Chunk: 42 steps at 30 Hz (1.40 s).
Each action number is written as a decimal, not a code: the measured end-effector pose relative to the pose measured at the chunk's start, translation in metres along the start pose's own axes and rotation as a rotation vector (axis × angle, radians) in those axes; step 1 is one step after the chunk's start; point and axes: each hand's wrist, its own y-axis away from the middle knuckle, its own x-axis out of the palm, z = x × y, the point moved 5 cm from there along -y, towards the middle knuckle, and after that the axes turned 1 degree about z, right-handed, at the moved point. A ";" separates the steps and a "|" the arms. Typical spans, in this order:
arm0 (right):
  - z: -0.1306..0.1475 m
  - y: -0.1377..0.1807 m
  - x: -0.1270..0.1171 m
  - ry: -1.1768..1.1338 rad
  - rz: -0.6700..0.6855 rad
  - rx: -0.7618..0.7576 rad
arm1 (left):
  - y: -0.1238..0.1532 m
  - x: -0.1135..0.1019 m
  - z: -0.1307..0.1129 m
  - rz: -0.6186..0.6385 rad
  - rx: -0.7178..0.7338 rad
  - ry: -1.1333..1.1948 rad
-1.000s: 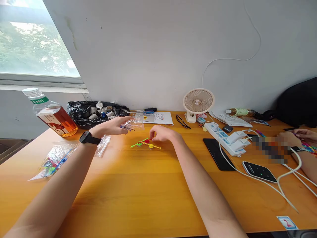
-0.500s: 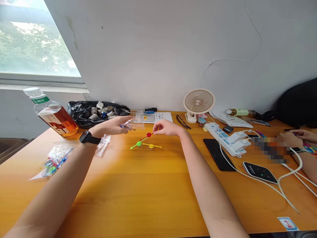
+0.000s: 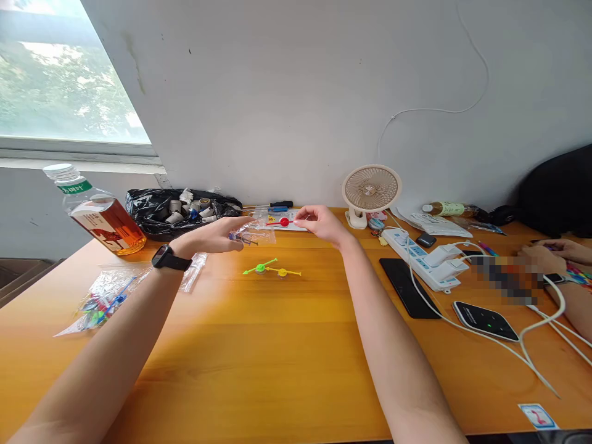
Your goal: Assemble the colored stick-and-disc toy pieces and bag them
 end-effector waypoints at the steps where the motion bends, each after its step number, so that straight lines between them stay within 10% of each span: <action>1: 0.003 0.000 0.004 0.005 0.023 -0.014 | -0.001 0.001 -0.002 0.000 0.008 0.007; 20: 0.027 0.002 0.056 -0.143 0.174 -0.052 | -0.004 0.003 -0.029 -0.078 0.128 0.072; 29: 0.026 -0.004 0.055 -0.246 0.027 -0.102 | -0.004 0.002 -0.038 -0.059 0.149 0.113; 35: 0.024 -0.006 0.054 -0.038 -0.084 -0.188 | -0.005 0.004 -0.037 -0.062 0.162 0.122; 42: 0.026 -0.005 0.062 0.046 0.082 -0.200 | -0.006 0.003 -0.037 -0.076 0.154 0.107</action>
